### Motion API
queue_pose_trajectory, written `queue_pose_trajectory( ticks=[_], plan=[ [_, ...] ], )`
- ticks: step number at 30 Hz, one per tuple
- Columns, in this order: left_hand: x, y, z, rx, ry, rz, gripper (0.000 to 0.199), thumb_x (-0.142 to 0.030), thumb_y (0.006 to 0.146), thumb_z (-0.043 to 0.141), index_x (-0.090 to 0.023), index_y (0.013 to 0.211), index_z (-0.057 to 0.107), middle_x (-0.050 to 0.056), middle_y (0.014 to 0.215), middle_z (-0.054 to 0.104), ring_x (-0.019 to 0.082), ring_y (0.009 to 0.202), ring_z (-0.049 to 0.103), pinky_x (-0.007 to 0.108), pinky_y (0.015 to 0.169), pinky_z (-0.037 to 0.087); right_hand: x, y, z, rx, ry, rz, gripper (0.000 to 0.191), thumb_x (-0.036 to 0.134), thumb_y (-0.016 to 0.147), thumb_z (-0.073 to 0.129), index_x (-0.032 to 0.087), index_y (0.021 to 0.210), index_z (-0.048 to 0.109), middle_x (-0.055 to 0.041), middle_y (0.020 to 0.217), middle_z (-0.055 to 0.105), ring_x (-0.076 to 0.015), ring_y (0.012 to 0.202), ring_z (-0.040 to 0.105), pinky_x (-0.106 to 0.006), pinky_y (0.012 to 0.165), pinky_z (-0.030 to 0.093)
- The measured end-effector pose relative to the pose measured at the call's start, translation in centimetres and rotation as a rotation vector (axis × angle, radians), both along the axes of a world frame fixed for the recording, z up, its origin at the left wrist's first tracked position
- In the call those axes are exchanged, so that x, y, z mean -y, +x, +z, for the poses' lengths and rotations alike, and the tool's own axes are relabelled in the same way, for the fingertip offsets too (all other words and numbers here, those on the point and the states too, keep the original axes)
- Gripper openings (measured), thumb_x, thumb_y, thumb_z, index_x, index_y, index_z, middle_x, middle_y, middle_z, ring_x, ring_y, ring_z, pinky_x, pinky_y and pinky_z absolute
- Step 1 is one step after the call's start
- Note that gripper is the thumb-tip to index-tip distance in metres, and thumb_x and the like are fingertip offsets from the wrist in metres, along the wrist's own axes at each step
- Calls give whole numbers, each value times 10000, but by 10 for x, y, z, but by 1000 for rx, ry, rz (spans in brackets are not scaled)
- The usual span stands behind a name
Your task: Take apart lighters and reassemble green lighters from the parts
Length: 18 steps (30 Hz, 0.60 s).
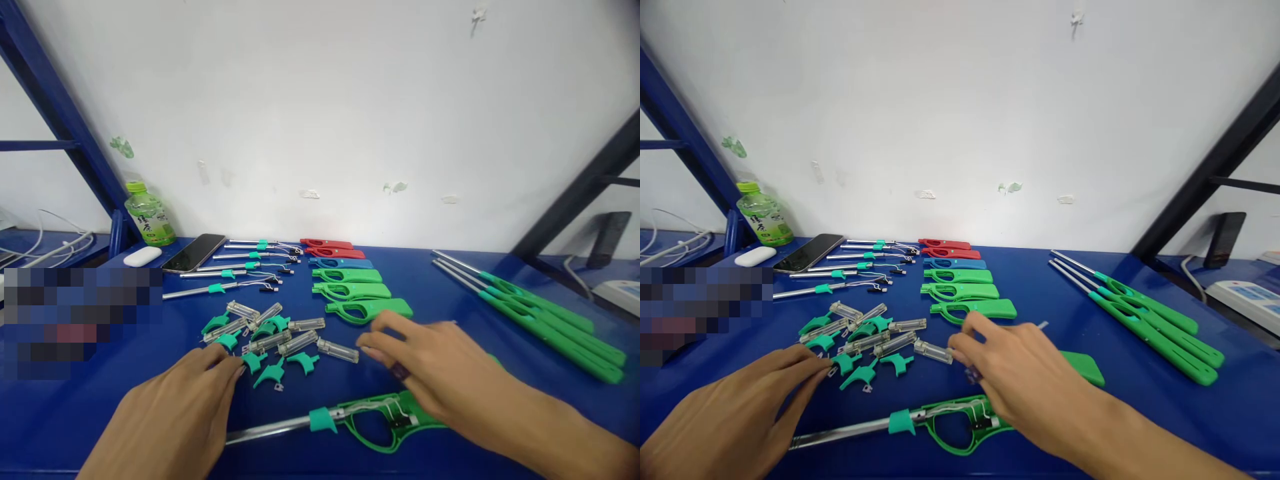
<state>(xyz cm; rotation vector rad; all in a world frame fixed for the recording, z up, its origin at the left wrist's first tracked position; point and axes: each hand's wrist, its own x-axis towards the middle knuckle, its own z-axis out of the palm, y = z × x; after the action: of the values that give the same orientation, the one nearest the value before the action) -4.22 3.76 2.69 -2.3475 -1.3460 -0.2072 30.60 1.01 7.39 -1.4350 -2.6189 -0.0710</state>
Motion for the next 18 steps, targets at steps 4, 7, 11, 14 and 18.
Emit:
queue_pose_trajectory(
  ticks=[4, 7, 11, 14, 18],
  plan=[
    [11, 16, 4, 77, 61, -106, 421, -200, 1058, 366, -266, 1099, 779, 71, 1120, 804, 236, 808, 791, 307, 558, 598, 38, 32, -12, -28, 43, -66, 232, 377, 1110, 549, 344, 1271, 712, -27, 1108, 787, -200, 768, 803, -297, 624, 580],
    [20, 42, 5, 255, 76, -341, 340, -299, 1101, 409, -279, 1177, 740, 44, 1086, 797, 234, 937, 788, 300, 705, 651, 56, 44, -31, -36, 110, -71, 418, 548, 1050, 634, 373, 1430, 644, -47, 1271, 790, -265, 892, 849, -344, 620, 663],
    [24, 66, 0, 225, -91, -455, 299, -244, 1076, 467, -279, 1278, 686, 31, 1135, 776, 244, 1020, 773, 357, 857, 673, 62, 45, -47, -62, 54, -72, 422, 347, 1030, 684, 345, 1449, 635, -51, 1270, 786, -252, 907, 854, -317, 598, 687],
    [21, 66, -4, 217, -214, -468, 264, -180, 1054, 482, -291, 1186, 681, 14, 1085, 755, 234, 964, 766, 365, 848, 672, 63, 44, -50, -111, -1, -80, 422, 213, 1017, 657, 329, 1423, 659, -52, 1255, 774, -222, 905, 848, -310, 710, 703],
    [20, 62, -6, 301, -275, -481, 296, -137, 1049, 453, -294, 1229, 629, 29, 1124, 721, 170, 908, 769, 227, 765, 632, 64, 42, -49, -181, -42, -124, 417, 221, 1032, 635, 336, 1432, 673, -59, 1262, 757, -190, 834, 828, -297, 748, 688]
  ],
)
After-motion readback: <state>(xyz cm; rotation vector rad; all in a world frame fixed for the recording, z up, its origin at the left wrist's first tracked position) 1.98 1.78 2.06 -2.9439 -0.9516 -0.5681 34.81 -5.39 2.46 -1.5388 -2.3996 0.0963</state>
